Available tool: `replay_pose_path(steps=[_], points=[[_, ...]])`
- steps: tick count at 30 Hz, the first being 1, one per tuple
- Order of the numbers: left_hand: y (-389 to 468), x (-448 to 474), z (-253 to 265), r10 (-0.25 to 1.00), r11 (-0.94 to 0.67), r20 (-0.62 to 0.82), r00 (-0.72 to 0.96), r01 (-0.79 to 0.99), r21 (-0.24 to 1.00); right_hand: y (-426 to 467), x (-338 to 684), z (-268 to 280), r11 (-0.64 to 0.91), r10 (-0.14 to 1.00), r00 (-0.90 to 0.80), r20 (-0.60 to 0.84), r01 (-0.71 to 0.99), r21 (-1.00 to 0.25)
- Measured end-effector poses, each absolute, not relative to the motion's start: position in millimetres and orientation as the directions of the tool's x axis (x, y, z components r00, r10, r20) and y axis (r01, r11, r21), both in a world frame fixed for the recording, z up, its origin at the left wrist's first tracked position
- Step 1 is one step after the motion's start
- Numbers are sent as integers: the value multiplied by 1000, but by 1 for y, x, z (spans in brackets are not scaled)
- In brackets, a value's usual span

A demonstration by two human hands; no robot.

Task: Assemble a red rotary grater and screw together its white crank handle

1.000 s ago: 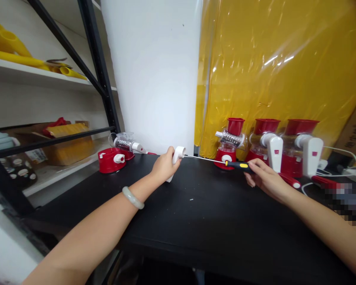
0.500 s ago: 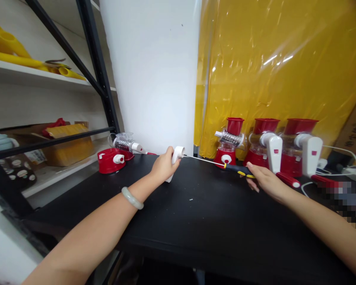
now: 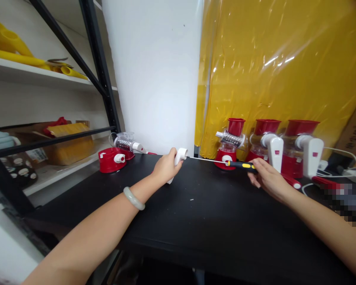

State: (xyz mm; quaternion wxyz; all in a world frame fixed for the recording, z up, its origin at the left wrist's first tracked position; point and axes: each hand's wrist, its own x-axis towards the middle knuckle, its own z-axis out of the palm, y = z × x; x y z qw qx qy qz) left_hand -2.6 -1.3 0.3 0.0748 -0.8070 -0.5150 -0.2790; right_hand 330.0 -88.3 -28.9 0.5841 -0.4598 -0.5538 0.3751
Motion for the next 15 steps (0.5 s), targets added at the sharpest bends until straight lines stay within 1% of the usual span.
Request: replay_pose_path(steps=[2, 5, 6, 8, 11, 13, 15], points=[[-1, -2, -1, 782, -470, 533, 324, 867, 163, -87, 332, -29, 285, 951, 109, 289, 53, -957], [1, -3, -1, 781, -465, 540, 313, 869, 169, -90, 331, -28, 265, 964, 47, 263, -68, -962], [2, -4, -1, 784, -459, 539, 308, 872, 170, -91, 331, -28, 261, 965, 23, 260, -74, -962], [3, -5, -1, 793, -446, 531, 299, 878, 171, -92, 331, -29, 288, 958, -4, 288, -14, -958], [3, -5, -1, 800, -438, 522, 296, 882, 171, -90, 333, -32, 335, 939, 17, 343, 166, -927], [2, -4, -1, 793, -454, 526, 309, 875, 170, -86, 336, -34, 319, 939, 43, 342, 269, -909], [1, -4, -2, 783, -472, 532, 323, 865, 170, -84, 337, -36, 295, 943, 63, 327, 296, -908]])
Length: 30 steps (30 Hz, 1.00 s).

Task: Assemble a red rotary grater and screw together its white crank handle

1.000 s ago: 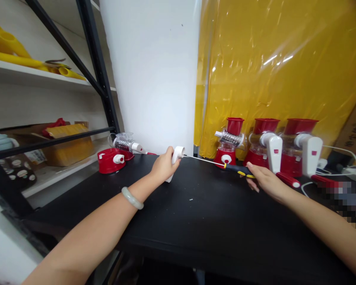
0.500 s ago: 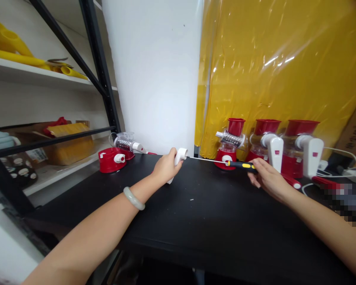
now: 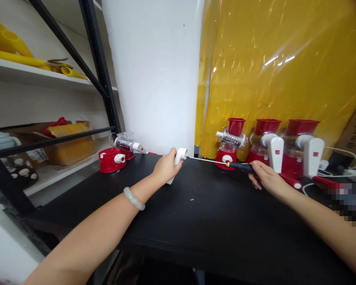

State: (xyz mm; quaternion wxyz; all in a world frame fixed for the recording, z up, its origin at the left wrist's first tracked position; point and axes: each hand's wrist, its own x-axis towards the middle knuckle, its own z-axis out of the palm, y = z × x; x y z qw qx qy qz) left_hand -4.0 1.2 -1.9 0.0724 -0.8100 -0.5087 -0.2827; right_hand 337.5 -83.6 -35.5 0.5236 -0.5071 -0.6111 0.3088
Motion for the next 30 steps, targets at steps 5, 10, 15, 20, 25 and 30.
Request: replay_pose_path(steps=[5, 10, 15, 20, 25, 30], points=[[4, -5, -2, 789, -453, 531, 308, 876, 165, -86, 333, -34, 303, 950, 67, 305, 44, -952], [4, -5, -2, 788, -446, 534, 304, 881, 156, -91, 330, -29, 333, 936, 42, 350, 215, -918], [2, -4, -3, 790, -458, 524, 316, 874, 163, -88, 330, -30, 312, 935, 116, 336, 183, -932], [4, -6, -3, 800, -437, 517, 304, 886, 156, -91, 328, -31, 343, 937, 52, 347, 62, -937], [3, -5, -2, 800, -444, 518, 304, 880, 169, -89, 331, -31, 334, 930, 60, 361, 266, -904], [1, -4, -2, 793, -465, 517, 321, 868, 175, -84, 331, -34, 328, 923, 132, 361, 218, -919]])
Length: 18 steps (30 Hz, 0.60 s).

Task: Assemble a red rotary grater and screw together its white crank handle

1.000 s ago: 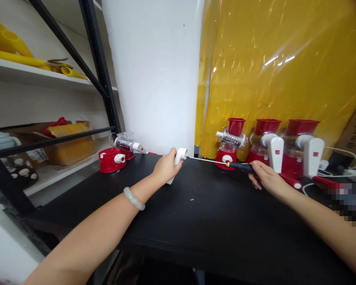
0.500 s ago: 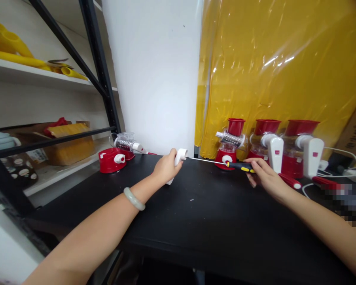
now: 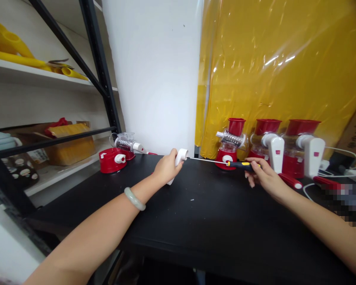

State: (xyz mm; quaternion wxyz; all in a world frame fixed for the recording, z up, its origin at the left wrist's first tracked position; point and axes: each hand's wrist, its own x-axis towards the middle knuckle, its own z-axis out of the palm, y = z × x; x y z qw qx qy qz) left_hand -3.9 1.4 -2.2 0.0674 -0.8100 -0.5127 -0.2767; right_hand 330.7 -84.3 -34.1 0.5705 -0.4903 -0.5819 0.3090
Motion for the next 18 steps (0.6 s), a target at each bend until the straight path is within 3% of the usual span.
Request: replay_pose_path(steps=[5, 11, 18], points=[[3, -5, -3, 802, -450, 510, 310, 875, 177, -87, 330, -33, 372, 922, 90, 376, 61, -926], [3, -4, -4, 795, -461, 514, 323, 872, 166, -87, 336, -32, 359, 905, 87, 416, 367, -858], [5, -5, -3, 803, -437, 511, 307, 886, 155, -87, 330, -35, 357, 927, 60, 369, 152, -922]])
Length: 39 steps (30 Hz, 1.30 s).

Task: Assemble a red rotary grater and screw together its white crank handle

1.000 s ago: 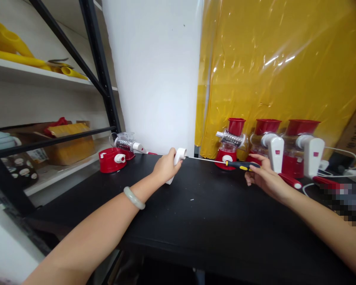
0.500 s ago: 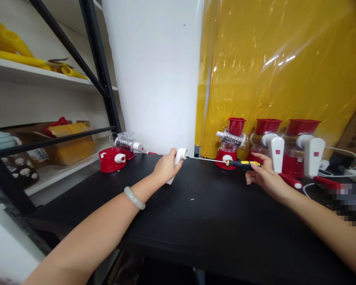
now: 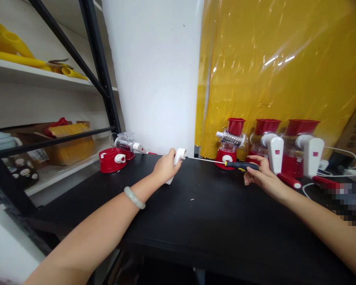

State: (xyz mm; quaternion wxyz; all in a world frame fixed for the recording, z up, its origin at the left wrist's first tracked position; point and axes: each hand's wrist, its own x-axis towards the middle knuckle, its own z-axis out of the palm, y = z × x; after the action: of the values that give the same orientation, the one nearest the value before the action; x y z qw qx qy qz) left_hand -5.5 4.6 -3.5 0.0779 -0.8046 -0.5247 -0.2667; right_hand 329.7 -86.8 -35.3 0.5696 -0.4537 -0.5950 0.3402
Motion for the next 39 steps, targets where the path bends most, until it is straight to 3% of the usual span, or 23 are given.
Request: replay_pose_path(steps=[6, 13, 20, 26, 34, 39], points=[[3, -5, -1, 812, -434, 494, 310, 887, 157, -88, 332, -35, 333, 927, 47, 372, 354, -874], [3, -5, 0, 815, -422, 494, 304, 895, 145, -86, 331, -37, 325, 941, 44, 335, 148, -934], [1, -4, -1, 813, -428, 491, 314, 893, 138, -87, 333, -35, 332, 932, 36, 361, 315, -889], [1, -4, 0, 821, -420, 480, 309, 896, 143, -87, 329, -37, 359, 921, 84, 380, 192, -913], [2, -4, -3, 811, -433, 488, 322, 892, 132, -88, 336, -32, 302, 913, 119, 391, 446, -842], [3, -4, -4, 808, -436, 492, 323, 890, 132, -85, 333, -37, 386, 887, 126, 445, 328, -862]])
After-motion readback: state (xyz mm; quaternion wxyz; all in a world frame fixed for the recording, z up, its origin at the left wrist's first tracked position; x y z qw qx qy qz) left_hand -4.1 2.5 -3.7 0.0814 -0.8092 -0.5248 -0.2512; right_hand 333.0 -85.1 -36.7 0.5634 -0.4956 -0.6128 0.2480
